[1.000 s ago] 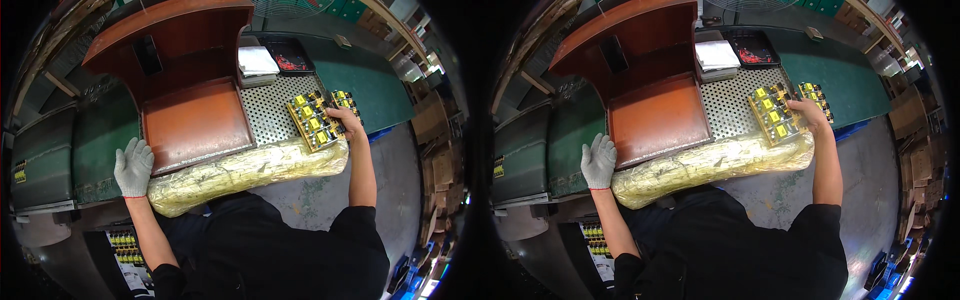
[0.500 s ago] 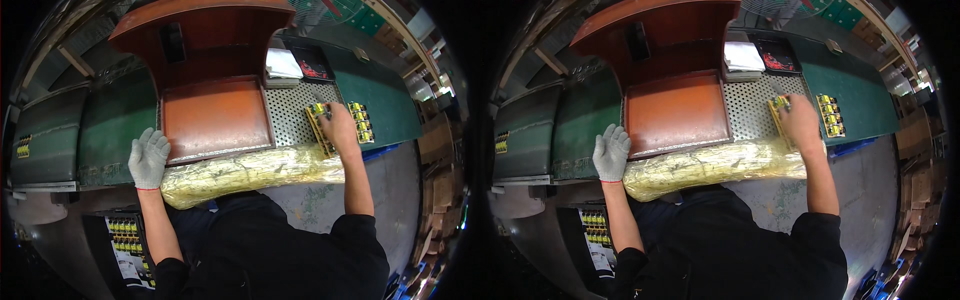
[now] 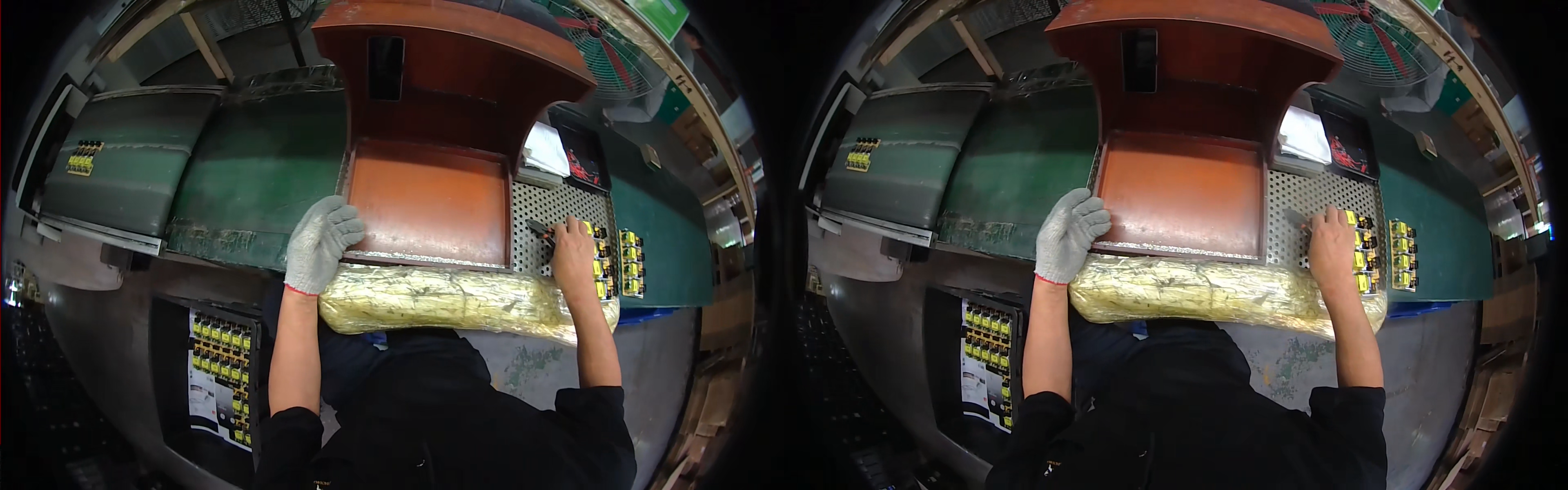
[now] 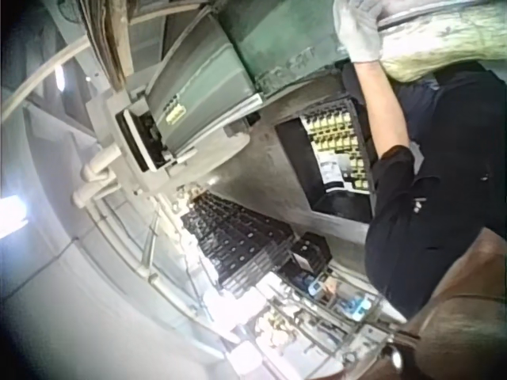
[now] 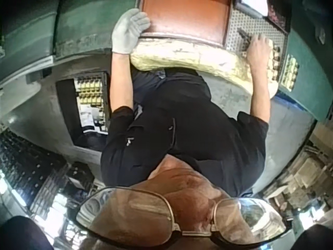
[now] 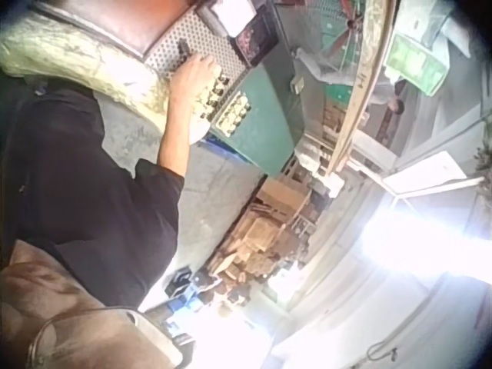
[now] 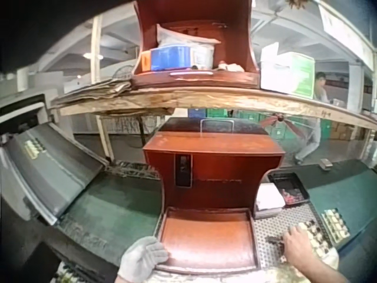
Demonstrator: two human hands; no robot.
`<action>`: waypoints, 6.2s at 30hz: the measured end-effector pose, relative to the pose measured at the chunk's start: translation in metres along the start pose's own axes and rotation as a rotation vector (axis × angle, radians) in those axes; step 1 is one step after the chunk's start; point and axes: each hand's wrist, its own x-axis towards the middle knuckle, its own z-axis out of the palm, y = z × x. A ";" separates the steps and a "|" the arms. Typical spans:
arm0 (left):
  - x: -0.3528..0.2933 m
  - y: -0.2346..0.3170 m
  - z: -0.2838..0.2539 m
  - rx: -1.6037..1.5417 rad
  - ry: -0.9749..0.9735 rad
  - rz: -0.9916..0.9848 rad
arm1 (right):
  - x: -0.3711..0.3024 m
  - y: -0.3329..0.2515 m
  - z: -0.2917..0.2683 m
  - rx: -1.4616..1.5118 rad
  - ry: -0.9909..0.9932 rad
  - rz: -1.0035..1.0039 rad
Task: The worker processes circuit board panels by scraping the back with a tool and placing them into a fixture for inspection or assembly.
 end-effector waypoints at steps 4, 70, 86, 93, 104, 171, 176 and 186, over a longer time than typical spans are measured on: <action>-0.001 0.000 0.005 0.019 0.022 0.019 | 0.006 0.008 0.003 -0.041 -0.036 -0.001; 0.018 0.001 0.109 1.990 -0.015 0.183 | 0.113 -0.100 0.006 1.237 0.055 0.254; -0.036 -0.002 0.059 1.823 0.192 0.477 | 0.122 -0.189 -0.065 0.696 -0.618 -0.345; -0.040 -0.006 0.053 1.836 0.208 0.512 | 0.124 -0.236 -0.041 0.606 -0.343 -0.498; -0.038 -0.005 0.049 1.790 0.197 0.582 | 0.134 -0.252 -0.061 0.506 -0.358 -0.630; 0.003 -0.013 0.100 2.143 -0.111 0.244 | 0.129 -0.048 0.008 1.544 0.025 0.335; 0.073 -0.061 0.120 2.054 -0.356 0.098 | 0.128 -0.046 0.002 1.704 0.330 0.399; 0.082 -0.149 0.173 1.808 -0.738 0.161 | 0.121 -0.037 -0.003 1.777 0.356 0.454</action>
